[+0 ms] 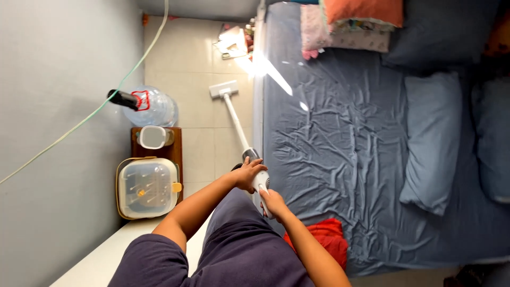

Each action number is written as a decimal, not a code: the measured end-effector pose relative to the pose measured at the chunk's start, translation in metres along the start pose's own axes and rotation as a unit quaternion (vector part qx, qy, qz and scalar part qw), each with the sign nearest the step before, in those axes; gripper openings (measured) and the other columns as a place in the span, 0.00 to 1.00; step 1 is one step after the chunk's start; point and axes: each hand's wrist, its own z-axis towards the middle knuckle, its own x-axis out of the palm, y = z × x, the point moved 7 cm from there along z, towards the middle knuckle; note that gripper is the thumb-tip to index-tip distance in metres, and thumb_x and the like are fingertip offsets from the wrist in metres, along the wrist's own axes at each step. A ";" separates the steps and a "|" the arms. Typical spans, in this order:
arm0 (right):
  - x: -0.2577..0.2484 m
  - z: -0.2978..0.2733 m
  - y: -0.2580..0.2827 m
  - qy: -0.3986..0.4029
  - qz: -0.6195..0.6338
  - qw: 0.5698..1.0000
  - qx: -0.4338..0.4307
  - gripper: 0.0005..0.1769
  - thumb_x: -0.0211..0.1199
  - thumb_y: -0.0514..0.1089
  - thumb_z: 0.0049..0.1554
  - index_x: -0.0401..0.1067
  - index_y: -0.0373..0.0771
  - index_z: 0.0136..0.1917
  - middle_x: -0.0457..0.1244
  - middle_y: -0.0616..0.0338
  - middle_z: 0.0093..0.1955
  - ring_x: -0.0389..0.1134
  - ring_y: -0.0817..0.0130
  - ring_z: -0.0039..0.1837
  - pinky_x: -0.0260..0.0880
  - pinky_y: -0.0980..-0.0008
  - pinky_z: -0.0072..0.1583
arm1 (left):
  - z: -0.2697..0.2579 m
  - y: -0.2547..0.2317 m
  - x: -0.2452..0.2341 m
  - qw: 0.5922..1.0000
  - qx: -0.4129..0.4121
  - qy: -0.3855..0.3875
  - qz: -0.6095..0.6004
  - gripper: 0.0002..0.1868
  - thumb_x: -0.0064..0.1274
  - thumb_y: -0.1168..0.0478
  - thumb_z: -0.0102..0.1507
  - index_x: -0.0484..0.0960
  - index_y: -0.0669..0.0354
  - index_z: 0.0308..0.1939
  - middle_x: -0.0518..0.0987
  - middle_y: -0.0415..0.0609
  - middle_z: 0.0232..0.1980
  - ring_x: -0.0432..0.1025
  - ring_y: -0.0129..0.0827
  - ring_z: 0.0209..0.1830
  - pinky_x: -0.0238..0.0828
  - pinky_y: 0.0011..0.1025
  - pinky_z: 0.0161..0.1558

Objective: The recorder is vacuuming the floor in a bedroom using a handheld vacuum cleaner.

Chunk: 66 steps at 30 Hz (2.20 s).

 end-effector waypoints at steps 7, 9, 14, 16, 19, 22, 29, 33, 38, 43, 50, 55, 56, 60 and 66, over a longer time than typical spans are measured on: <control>-0.004 -0.027 -0.074 0.000 0.124 0.992 0.019 0.24 0.51 0.61 0.65 0.70 0.37 0.53 0.61 0.60 0.33 0.60 0.71 0.25 0.62 0.69 0.29 | 0.009 -0.037 0.049 0.989 -0.002 0.123 0.082 0.62 0.78 0.54 0.39 0.60 0.40 0.74 0.46 0.56 0.83 0.35 0.70 0.82 0.28 0.62 0.78; 0.003 -0.032 -0.096 0.049 0.183 0.982 -0.010 0.25 0.50 0.62 0.65 0.69 0.37 0.54 0.62 0.59 0.35 0.61 0.71 0.26 0.65 0.67 0.30 | 0.015 -0.034 0.082 0.978 0.013 0.164 0.127 0.63 0.75 0.53 0.34 0.63 0.38 0.74 0.54 0.55 0.82 0.46 0.62 0.81 0.39 0.57 0.80; 0.012 -0.033 -0.143 0.040 0.207 0.977 -0.021 0.27 0.50 0.63 0.66 0.66 0.34 0.55 0.62 0.57 0.37 0.62 0.69 0.28 0.66 0.65 0.30 | 0.016 -0.016 0.142 0.966 -0.023 0.156 0.206 0.69 0.79 0.51 0.34 0.59 0.38 0.77 0.57 0.54 0.80 0.43 0.52 0.86 0.37 0.56 0.80; 0.023 -0.039 -0.164 0.035 0.207 0.977 -0.018 0.28 0.50 0.63 0.66 0.66 0.33 0.56 0.62 0.56 0.37 0.62 0.69 0.28 0.67 0.64 0.30 | -0.002 -0.016 0.155 0.958 -0.072 0.135 0.243 0.73 0.81 0.51 0.34 0.55 0.36 0.79 0.55 0.54 0.81 0.42 0.53 0.85 0.39 0.51 0.82; 0.038 -0.049 -0.189 0.045 0.210 0.976 -0.025 0.24 0.50 0.63 0.64 0.65 0.41 0.58 0.61 0.56 0.37 0.60 0.66 0.27 0.64 0.64 0.30 | -0.032 -0.023 0.166 0.961 -0.183 0.155 0.138 0.80 0.80 0.56 0.33 0.43 0.32 0.83 0.38 0.64 0.84 0.50 0.56 0.81 0.60 0.44 0.75; 0.058 -0.055 -0.228 0.037 0.183 0.982 -0.025 0.27 0.52 0.63 0.65 0.67 0.35 0.58 0.63 0.54 0.37 0.62 0.65 0.27 0.65 0.64 0.30 | -0.068 -0.022 0.206 0.954 -0.228 0.156 0.119 0.83 0.82 0.55 0.35 0.38 0.28 0.83 0.33 0.62 0.85 0.50 0.54 0.82 0.57 0.42 0.75; 0.080 -0.067 -0.256 0.016 0.184 0.982 -0.036 0.27 0.51 0.63 0.65 0.67 0.35 0.57 0.62 0.54 0.35 0.60 0.66 0.26 0.63 0.64 0.29 | -0.107 -0.040 0.221 0.950 -0.259 0.165 0.057 0.82 0.78 0.62 0.35 0.37 0.22 0.82 0.26 0.56 0.86 0.50 0.52 0.82 0.67 0.43 0.70; 0.077 -0.046 -0.241 0.010 0.198 0.978 -0.057 0.28 0.52 0.61 0.65 0.65 0.31 0.55 0.62 0.53 0.34 0.59 0.65 0.24 0.62 0.62 0.28 | -0.089 -0.022 0.211 0.960 -0.229 0.156 0.047 0.82 0.80 0.63 0.36 0.37 0.25 0.82 0.26 0.58 0.85 0.47 0.53 0.83 0.64 0.42 0.72; 0.060 -0.048 -0.198 -0.014 0.197 0.979 -0.044 0.26 0.53 0.62 0.64 0.66 0.36 0.54 0.62 0.56 0.34 0.60 0.66 0.25 0.63 0.62 0.28 | -0.056 0.004 0.188 0.965 -0.198 0.155 0.077 0.84 0.81 0.58 0.35 0.36 0.29 0.83 0.26 0.62 0.84 0.46 0.54 0.83 0.57 0.40 0.76; 0.046 -0.050 -0.208 -0.028 0.176 0.982 -0.055 0.25 0.54 0.63 0.65 0.68 0.37 0.53 0.63 0.58 0.35 0.62 0.70 0.27 0.66 0.65 0.31 | -0.045 -0.007 0.174 0.974 -0.142 0.169 0.051 0.84 0.81 0.49 0.32 0.38 0.35 0.82 0.28 0.62 0.85 0.46 0.54 0.83 0.56 0.42 0.76; 0.057 -0.111 -0.252 -0.035 0.116 0.991 -0.058 0.28 0.53 0.60 0.65 0.68 0.29 0.51 0.64 0.54 0.34 0.63 0.67 0.25 0.65 0.65 0.29 | -0.063 -0.024 0.201 0.930 -0.231 0.284 -0.023 0.62 0.62 0.31 0.43 0.51 0.30 0.80 0.54 0.45 0.82 0.52 0.49 0.80 0.60 0.60 0.70; 0.069 -0.159 -0.271 -0.040 0.115 0.992 -0.028 0.25 0.53 0.59 0.65 0.69 0.33 0.55 0.66 0.55 0.37 0.64 0.68 0.26 0.65 0.66 0.30 | -0.041 0.001 0.256 0.955 -0.194 0.223 -0.011 0.51 0.48 0.23 0.57 0.66 0.47 0.76 0.80 0.59 0.67 0.70 0.47 0.72 0.61 0.47 0.71; 0.073 -0.165 -0.276 -0.033 0.124 0.991 -0.025 0.26 0.53 0.60 0.65 0.69 0.33 0.55 0.66 0.55 0.38 0.63 0.69 0.26 0.65 0.67 0.30 | -0.044 0.003 0.264 0.956 -0.210 0.204 0.000 0.49 0.50 0.25 0.58 0.67 0.49 0.75 0.77 0.57 0.69 0.68 0.47 0.72 0.62 0.46 0.71; 0.070 -0.163 -0.288 -0.019 0.125 0.991 -0.036 0.27 0.53 0.61 0.65 0.68 0.32 0.55 0.66 0.55 0.39 0.63 0.69 0.26 0.65 0.67 0.29 | -0.042 0.008 0.279 0.965 -0.219 0.145 0.007 0.45 0.51 0.29 0.61 0.70 0.53 0.74 0.74 0.58 0.70 0.67 0.48 0.72 0.61 0.42 0.71; 0.066 -0.160 -0.290 -0.015 0.112 0.993 -0.042 0.28 0.53 0.61 0.65 0.69 0.30 0.52 0.65 0.53 0.37 0.62 0.69 0.26 0.66 0.67 0.29 | -0.050 0.013 0.289 0.976 -0.213 0.052 0.001 0.41 0.52 0.35 0.62 0.70 0.54 0.72 0.74 0.60 0.70 0.69 0.50 0.70 0.64 0.41 0.70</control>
